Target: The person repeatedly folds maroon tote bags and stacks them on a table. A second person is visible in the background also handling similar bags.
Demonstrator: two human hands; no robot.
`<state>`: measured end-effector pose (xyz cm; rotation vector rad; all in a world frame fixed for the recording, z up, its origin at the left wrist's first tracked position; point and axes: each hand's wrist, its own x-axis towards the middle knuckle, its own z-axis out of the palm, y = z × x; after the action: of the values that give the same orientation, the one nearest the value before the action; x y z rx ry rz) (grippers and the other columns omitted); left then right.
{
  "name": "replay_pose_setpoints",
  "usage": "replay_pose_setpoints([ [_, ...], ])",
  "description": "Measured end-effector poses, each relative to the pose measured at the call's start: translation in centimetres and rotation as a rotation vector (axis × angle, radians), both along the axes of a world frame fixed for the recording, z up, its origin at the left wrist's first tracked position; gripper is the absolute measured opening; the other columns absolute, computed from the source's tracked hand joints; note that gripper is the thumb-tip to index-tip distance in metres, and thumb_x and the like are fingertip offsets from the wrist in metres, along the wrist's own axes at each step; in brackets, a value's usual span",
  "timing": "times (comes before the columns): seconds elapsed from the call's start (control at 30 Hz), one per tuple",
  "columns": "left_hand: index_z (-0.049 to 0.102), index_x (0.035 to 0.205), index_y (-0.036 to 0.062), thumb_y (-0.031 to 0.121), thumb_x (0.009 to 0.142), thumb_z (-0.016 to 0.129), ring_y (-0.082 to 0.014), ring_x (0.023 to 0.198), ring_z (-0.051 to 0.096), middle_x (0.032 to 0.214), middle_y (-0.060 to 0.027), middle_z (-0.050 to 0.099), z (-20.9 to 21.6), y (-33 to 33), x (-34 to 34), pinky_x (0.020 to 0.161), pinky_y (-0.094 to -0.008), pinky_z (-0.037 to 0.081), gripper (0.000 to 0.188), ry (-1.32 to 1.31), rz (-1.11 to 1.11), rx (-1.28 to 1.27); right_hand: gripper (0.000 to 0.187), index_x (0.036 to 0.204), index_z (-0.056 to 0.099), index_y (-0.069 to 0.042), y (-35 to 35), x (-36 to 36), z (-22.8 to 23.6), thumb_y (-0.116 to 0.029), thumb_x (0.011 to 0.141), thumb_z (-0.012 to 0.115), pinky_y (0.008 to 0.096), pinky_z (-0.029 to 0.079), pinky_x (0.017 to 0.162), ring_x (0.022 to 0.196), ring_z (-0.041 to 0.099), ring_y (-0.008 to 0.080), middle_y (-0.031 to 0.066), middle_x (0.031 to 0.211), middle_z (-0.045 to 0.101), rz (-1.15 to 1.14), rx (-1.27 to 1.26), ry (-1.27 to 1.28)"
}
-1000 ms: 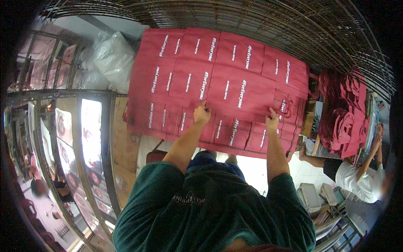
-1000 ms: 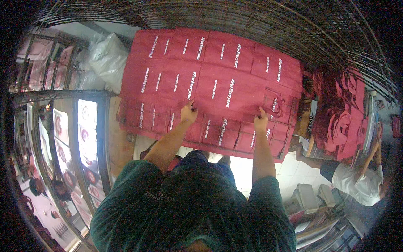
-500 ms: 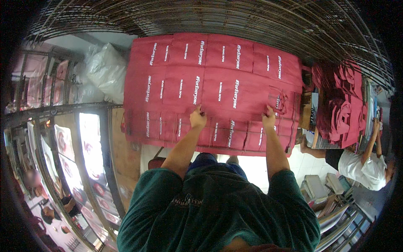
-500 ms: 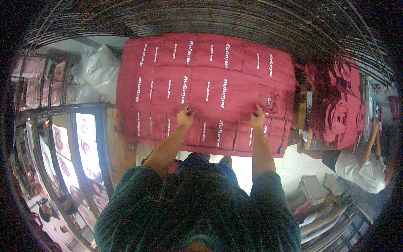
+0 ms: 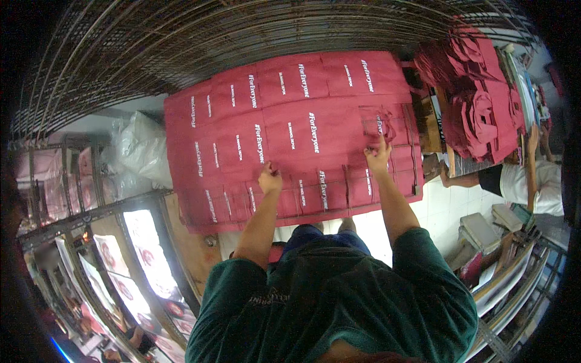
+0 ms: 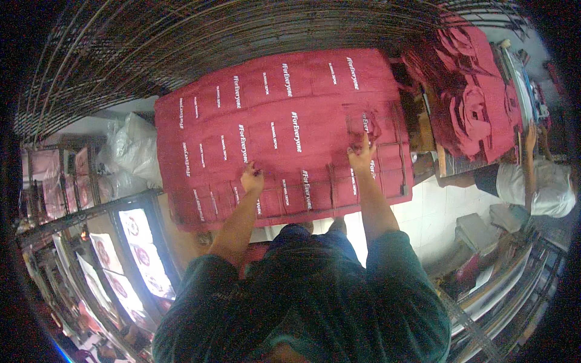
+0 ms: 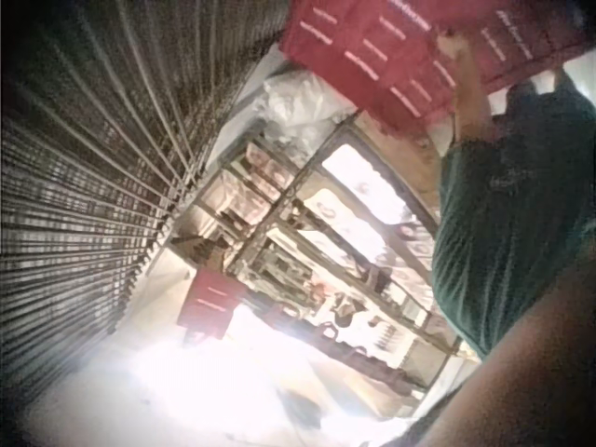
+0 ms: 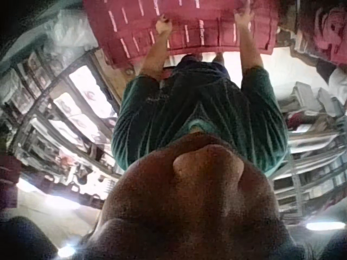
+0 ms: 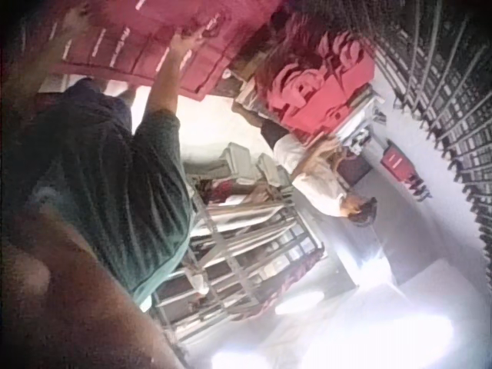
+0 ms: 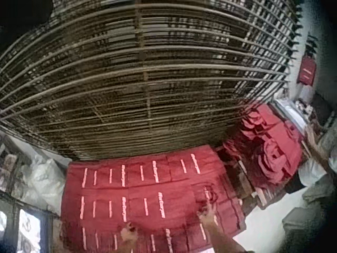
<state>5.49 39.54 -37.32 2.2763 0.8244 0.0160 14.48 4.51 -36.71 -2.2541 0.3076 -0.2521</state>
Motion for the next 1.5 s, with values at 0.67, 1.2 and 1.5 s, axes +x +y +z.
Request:
replay_pose_setpoints([
  [0.67, 0.05, 0.116, 0.0152, 0.03, 0.076, 0.058, -0.0361, 0.088, 0.058, 0.115, -0.0126, 0.051, 6.7, -7.0, -16.5, 0.074, -0.0465, 0.047, 0.043, 0.195, -0.67, 0.175, 0.046, 0.118, 0.05, -0.009, -21.4, -28.3, 2.0, -0.032, 0.078, 0.057, 0.0415, 0.043, 0.085, 0.101, 0.053, 0.0325, 0.0177, 0.107, 0.056, 0.242, -0.302, 0.575],
  [1.2, 0.055, 0.109, 0.0066, 0.04, 0.074, 0.063, -0.031, 0.089, 0.061, 0.093, -0.0149, 0.064, -2.6, -9.0, -21.5, 0.078, -0.0408, 0.047, 0.049, 0.313, -0.612, -0.007, 0.071, 0.138, 0.014, -0.015, -44.7, 5.0, 19.0, -0.036, 0.084, 0.054, 0.0442, 0.045, 0.085, 0.103, 0.051, 0.0305, 0.0172, 0.118, 0.047, -0.565, 1.317, -0.639],
  [1.5, 0.054, 0.112, 0.009, 0.031, 0.077, 0.061, -0.0287, 0.086, 0.062, 0.089, -0.0114, 0.065, 5.8, -13.0, -25.3, 0.075, -0.0381, 0.048, 0.042, 0.297, -0.514, -0.059, 0.035, 0.107, 0.061, -0.001, -39.2, 4.6, 29.9, 0.004, 0.074, 0.05, 0.0245, 0.042, 0.085, 0.095, 0.058, 0.0157, 0.0089, 0.103, 0.063, -0.241, 0.19, -0.662],
])
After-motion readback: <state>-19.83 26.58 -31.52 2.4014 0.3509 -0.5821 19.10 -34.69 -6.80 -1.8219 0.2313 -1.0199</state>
